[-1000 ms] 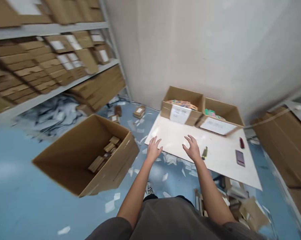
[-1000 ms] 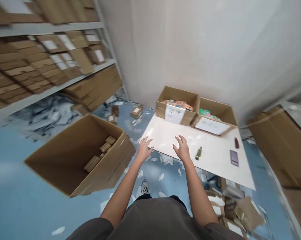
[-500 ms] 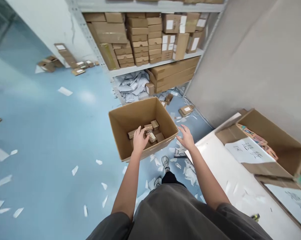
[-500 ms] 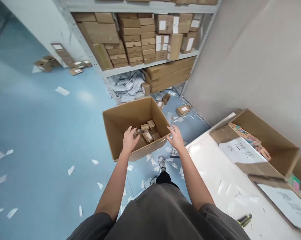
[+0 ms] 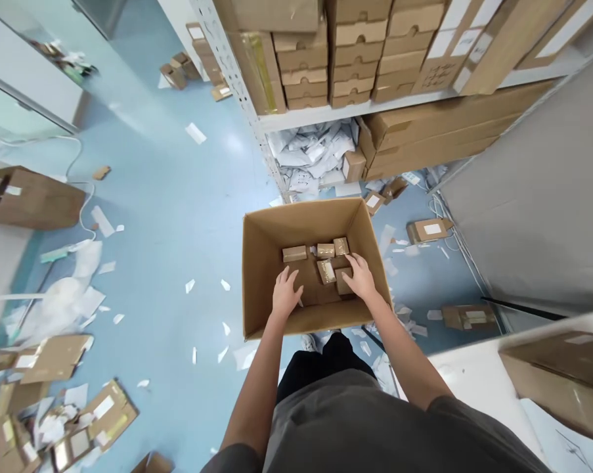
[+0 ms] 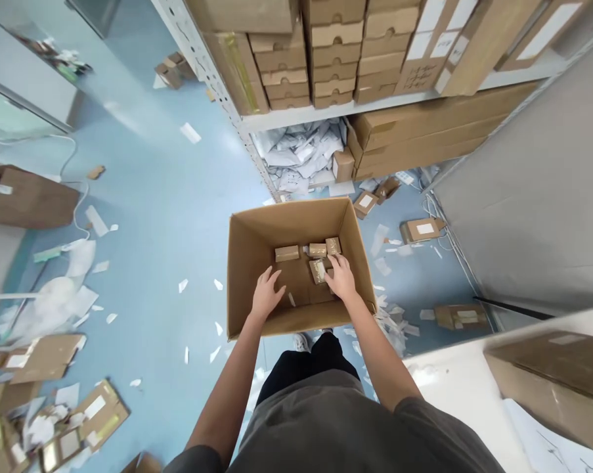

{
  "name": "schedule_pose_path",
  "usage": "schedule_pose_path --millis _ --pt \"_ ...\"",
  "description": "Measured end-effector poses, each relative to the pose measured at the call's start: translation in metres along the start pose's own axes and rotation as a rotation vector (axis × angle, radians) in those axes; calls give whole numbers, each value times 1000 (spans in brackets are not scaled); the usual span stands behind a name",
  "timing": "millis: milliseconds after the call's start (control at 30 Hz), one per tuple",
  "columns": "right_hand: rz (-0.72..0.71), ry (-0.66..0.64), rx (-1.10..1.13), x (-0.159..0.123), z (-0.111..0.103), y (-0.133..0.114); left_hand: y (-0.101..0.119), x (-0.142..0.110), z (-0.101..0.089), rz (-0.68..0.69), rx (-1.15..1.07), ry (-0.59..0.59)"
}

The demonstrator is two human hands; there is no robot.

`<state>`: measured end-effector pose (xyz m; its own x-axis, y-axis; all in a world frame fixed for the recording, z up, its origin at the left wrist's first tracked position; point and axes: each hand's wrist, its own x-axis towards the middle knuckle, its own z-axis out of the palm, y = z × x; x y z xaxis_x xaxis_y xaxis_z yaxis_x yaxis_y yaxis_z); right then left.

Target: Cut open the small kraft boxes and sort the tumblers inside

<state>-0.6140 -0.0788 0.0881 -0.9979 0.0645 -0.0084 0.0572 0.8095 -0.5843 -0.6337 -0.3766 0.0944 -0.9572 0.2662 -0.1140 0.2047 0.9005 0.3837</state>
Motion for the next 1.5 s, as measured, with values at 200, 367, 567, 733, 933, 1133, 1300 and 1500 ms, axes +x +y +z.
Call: schedule_pose_path --millis 200,367,567,733,933,1133,1300,1500 --pt "116 -132 -158 46 96 38 -30 50 74 -61 36 -200" --pt "314 -337 -214 65 202 94 -64 103 180 -53 42 -453" --pt "494 -390 -216 81 332 169 -111 157 315 51 61 -678" --pt "692 -434 -206 82 442 231 -147 184 418 82 61 -724" --pt "801 -591 -226 87 551 296 -178 184 505 64 23 -794" --pt "938 -561 -394 94 620 328 -218 163 543 -11 16 -810" --pt "684 -507 -393 62 624 321 -240 146 554 -35 -18 -755" --pt "279 -753 -308 6 595 298 -234 120 565 -12 -55 -734"
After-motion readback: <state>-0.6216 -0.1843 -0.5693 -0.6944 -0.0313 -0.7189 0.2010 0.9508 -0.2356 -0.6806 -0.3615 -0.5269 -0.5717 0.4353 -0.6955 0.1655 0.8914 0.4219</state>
